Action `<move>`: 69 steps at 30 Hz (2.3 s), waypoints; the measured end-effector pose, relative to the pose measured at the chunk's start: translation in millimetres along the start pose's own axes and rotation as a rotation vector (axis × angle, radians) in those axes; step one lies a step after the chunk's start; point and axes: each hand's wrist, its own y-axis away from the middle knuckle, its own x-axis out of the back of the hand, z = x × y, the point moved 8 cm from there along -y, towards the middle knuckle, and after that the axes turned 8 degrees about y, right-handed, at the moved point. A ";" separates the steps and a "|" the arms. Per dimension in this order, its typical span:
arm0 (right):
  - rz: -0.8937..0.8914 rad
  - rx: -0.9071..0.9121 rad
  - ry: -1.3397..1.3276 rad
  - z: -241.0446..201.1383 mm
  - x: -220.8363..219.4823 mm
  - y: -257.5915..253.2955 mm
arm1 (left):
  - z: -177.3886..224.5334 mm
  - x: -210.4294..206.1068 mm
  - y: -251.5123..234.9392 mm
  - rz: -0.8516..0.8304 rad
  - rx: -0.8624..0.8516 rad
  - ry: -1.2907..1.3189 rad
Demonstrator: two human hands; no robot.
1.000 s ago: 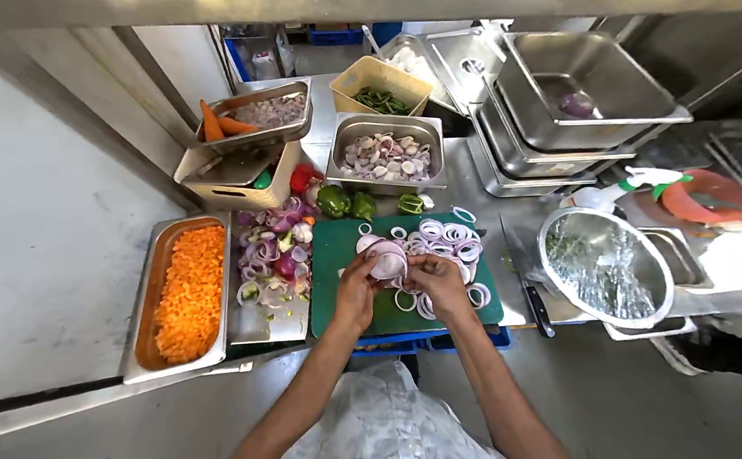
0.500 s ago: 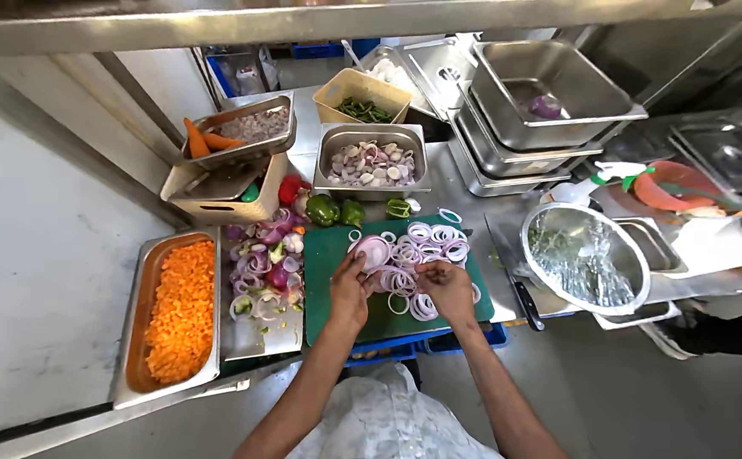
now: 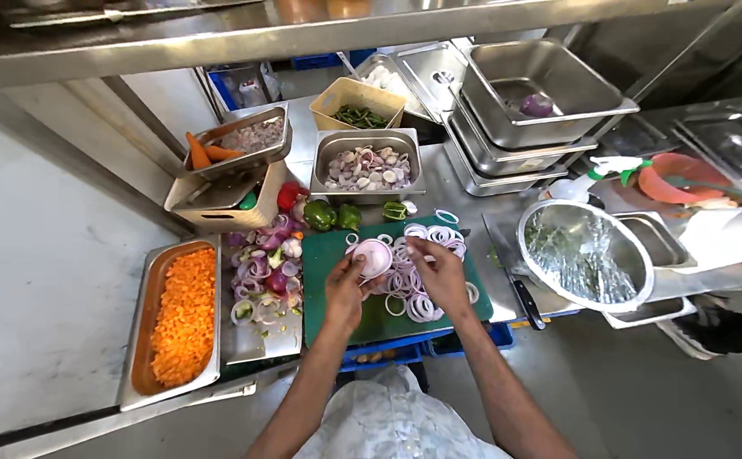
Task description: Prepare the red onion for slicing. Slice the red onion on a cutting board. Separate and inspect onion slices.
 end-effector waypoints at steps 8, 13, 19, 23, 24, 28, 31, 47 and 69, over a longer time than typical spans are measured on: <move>0.018 -0.039 -0.106 -19.3 -7.3 1.8 | 18.8 -14.8 13.0 -0.015 -0.519 -0.682; -0.050 -0.057 -0.282 -24.7 -5.7 4.2 | 0.9 1.5 -11.9 0.044 -0.411 -0.684; -0.067 -0.147 -0.386 -0.7 -3.3 -10.7 | -33.7 -11.5 -13.5 -0.121 0.100 -0.426; -0.006 -0.106 -0.329 -1.9 3.0 -16.7 | -55.2 -18.1 -20.4 -0.163 0.217 -0.244; 0.021 -0.105 -0.237 5.0 6.0 -18.5 | -57.3 -19.7 -22.6 -0.170 0.215 -0.237; -0.256 -0.376 -0.285 50.8 -15.3 -11.5 | -64.9 -31.3 -30.4 -0.197 0.217 -0.299; -0.217 -0.500 -0.479 64.0 -16.8 -2.4 | -69.9 -43.0 -42.0 -0.223 0.218 -0.344; 0.115 -0.387 -0.614 62.8 48.2 10.8 | -25.0 -88.6 -20.7 -0.465 -0.170 -0.905; 0.101 -0.350 -0.115 43.9 4.8 30.3 | -28.3 -49.9 11.9 -0.100 -0.498 -1.051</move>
